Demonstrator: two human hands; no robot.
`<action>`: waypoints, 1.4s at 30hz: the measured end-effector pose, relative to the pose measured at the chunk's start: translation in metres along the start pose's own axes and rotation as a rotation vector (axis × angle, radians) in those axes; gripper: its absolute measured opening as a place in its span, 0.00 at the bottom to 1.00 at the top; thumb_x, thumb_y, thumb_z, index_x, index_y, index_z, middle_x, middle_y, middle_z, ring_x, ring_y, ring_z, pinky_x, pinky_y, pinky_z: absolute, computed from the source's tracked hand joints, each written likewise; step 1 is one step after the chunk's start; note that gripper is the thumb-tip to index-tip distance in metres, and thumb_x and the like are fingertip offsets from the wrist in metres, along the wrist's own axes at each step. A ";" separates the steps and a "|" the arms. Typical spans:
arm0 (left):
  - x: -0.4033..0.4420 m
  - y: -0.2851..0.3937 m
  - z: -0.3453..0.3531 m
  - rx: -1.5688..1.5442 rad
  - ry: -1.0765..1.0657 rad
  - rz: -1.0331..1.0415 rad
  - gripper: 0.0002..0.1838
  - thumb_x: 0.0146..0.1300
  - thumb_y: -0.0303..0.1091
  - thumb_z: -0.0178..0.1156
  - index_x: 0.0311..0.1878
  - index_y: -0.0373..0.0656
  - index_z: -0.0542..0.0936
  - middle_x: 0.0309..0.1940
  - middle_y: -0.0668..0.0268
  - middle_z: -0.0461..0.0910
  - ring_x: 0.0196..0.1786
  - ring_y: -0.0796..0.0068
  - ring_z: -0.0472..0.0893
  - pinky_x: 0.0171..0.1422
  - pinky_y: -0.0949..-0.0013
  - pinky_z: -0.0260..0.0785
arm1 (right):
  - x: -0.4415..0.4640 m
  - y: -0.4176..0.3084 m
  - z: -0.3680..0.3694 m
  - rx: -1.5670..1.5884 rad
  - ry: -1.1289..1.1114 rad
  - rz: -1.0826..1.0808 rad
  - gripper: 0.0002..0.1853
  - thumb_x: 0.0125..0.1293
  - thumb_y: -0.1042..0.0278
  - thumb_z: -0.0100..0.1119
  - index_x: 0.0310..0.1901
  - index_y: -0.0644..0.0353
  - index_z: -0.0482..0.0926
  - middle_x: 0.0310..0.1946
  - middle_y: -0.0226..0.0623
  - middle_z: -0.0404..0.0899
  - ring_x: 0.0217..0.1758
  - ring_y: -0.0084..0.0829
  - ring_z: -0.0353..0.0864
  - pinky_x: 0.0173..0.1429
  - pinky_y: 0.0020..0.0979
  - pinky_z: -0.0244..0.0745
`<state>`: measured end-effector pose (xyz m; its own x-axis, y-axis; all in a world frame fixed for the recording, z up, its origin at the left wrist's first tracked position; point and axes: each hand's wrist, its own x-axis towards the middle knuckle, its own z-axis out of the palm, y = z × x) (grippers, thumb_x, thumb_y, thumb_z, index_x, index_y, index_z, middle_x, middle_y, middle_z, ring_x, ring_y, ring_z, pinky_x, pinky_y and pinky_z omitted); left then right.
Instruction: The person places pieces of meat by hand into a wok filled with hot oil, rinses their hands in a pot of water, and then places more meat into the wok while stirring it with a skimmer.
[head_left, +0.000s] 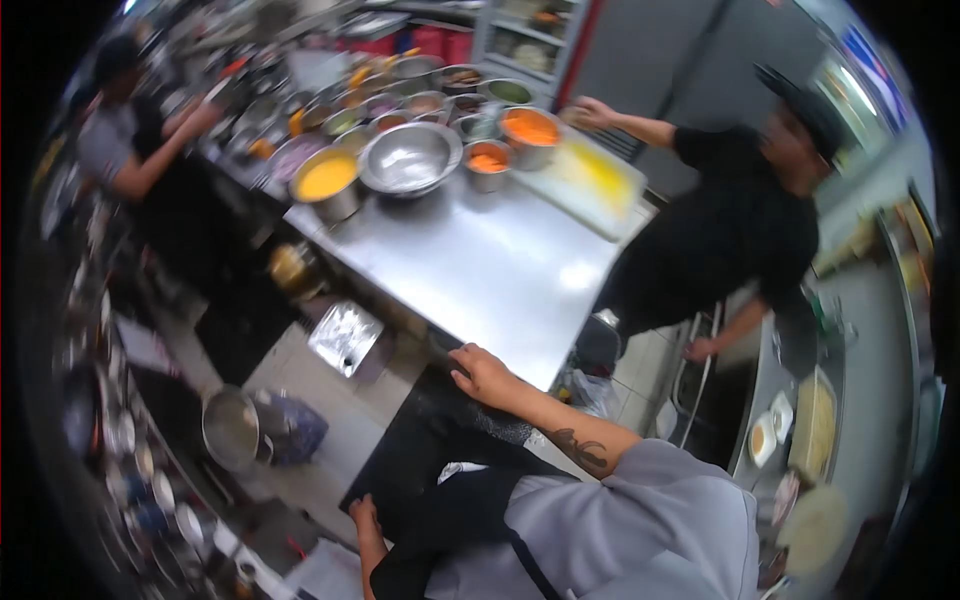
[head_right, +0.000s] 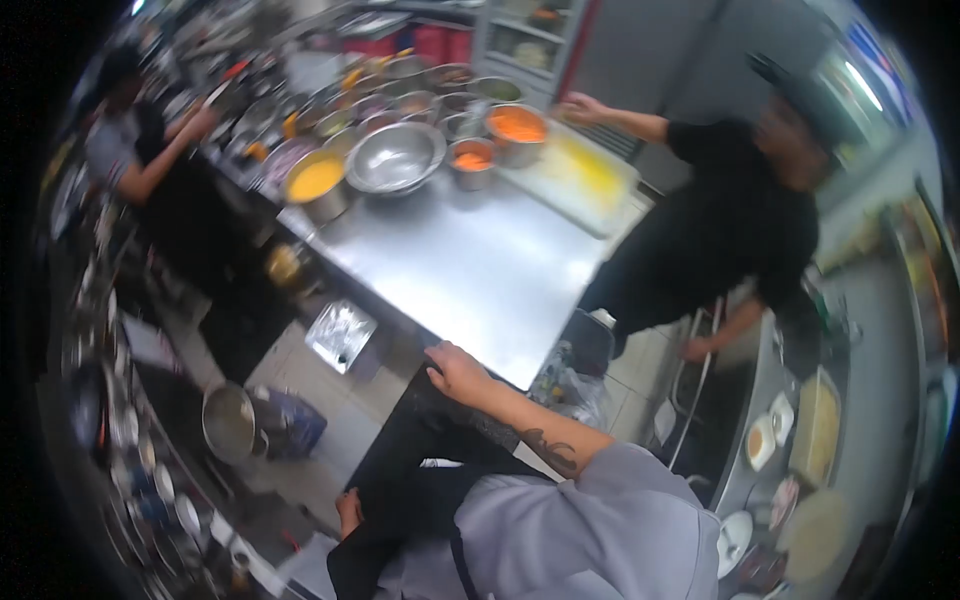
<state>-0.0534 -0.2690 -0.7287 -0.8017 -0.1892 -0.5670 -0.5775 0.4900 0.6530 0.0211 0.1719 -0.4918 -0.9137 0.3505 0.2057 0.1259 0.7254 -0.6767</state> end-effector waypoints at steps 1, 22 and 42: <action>0.006 0.023 0.012 0.037 -0.058 0.019 0.11 0.56 0.31 0.60 0.34 0.32 0.73 0.20 0.64 0.71 0.22 0.74 0.69 0.27 0.67 0.61 | -0.010 0.007 -0.017 -0.043 0.009 0.062 0.18 0.58 0.67 0.59 0.49 0.65 0.74 0.39 0.50 0.73 0.44 0.50 0.74 0.49 0.44 0.71; 0.044 0.121 0.071 0.457 0.039 0.366 0.28 0.50 0.45 0.59 0.36 0.21 0.76 0.31 0.40 0.80 0.40 0.45 0.81 0.47 0.51 0.70 | -0.082 0.098 -0.109 -0.178 0.184 0.393 0.17 0.57 0.67 0.59 0.47 0.66 0.76 0.39 0.51 0.74 0.45 0.50 0.74 0.49 0.43 0.71; 0.081 0.194 0.092 0.932 -0.391 0.434 0.25 0.49 0.32 0.59 0.46 0.20 0.73 0.46 0.37 0.78 0.50 0.45 0.79 0.54 0.56 0.69 | -0.404 0.129 0.047 -0.188 0.168 1.298 0.15 0.53 0.61 0.54 0.28 0.67 0.80 0.28 0.57 0.80 0.34 0.56 0.80 0.43 0.46 0.76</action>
<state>-0.2163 -0.1110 -0.6946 -0.7091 0.3569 -0.6081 0.2168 0.9310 0.2935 0.3880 0.0956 -0.6956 -0.0323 0.9072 -0.4195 0.9310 -0.1253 -0.3427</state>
